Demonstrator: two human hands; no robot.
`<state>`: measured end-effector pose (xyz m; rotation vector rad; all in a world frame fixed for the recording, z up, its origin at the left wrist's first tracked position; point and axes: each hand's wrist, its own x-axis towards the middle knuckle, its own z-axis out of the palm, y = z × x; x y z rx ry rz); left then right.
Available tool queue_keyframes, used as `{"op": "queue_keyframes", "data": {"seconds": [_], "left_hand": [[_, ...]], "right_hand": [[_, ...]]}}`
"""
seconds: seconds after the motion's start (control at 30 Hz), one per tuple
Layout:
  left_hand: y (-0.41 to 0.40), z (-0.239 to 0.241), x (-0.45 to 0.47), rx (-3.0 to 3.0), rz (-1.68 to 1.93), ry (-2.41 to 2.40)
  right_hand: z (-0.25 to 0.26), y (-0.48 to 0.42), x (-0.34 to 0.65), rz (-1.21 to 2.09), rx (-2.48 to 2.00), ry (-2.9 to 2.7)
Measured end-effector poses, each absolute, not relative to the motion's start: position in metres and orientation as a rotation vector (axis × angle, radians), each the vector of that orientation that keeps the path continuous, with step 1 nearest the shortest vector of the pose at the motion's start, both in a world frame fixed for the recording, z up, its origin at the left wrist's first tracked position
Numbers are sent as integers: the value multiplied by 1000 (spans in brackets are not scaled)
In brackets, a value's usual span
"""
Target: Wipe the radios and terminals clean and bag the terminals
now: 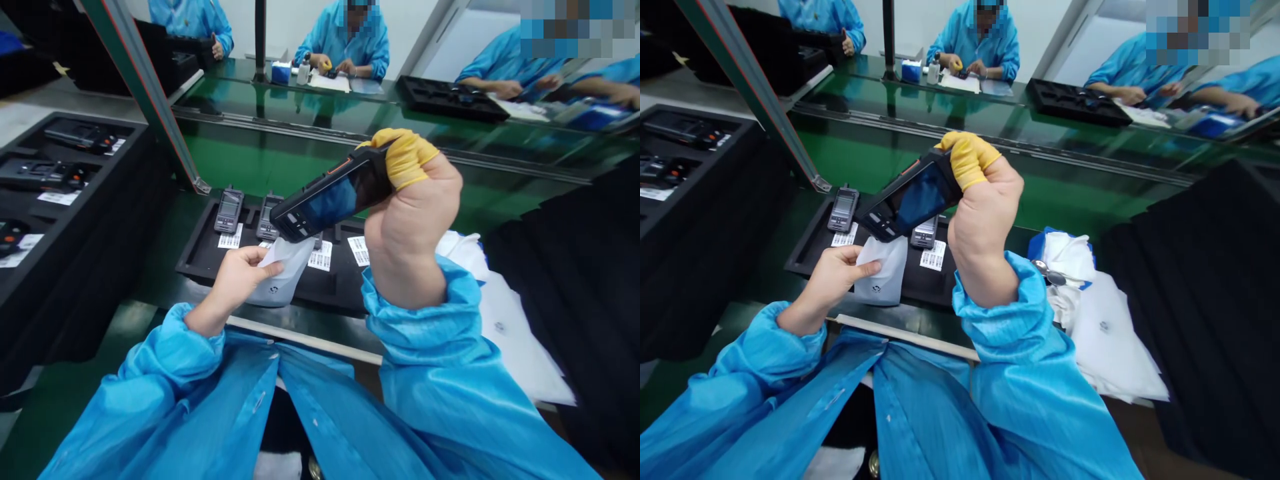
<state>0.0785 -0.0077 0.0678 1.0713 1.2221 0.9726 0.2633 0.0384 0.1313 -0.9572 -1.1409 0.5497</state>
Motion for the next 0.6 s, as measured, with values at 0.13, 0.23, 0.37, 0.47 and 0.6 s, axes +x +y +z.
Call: {"op": "queue_keyframes", "data": {"seconds": [0.13, 0.23, 0.37, 0.47, 0.6], "left_hand": [[-6, 63, 80, 1062, 918, 1193], [-6, 59, 81, 1052, 901, 1162], [-5, 56, 81, 1051, 874, 1172], [-5, 55, 81, 1063, 875, 1175], [-5, 53, 84, 1021, 865, 1156]], "right_hand": [[127, 35, 262, 564, -950, -1176], [125, 33, 261, 561, -952, -1179], [128, 31, 261, 465, -958, -1137], [129, 28, 263, 435, -979, -1142], [124, 24, 266, 489, -1016, -1163]]}}
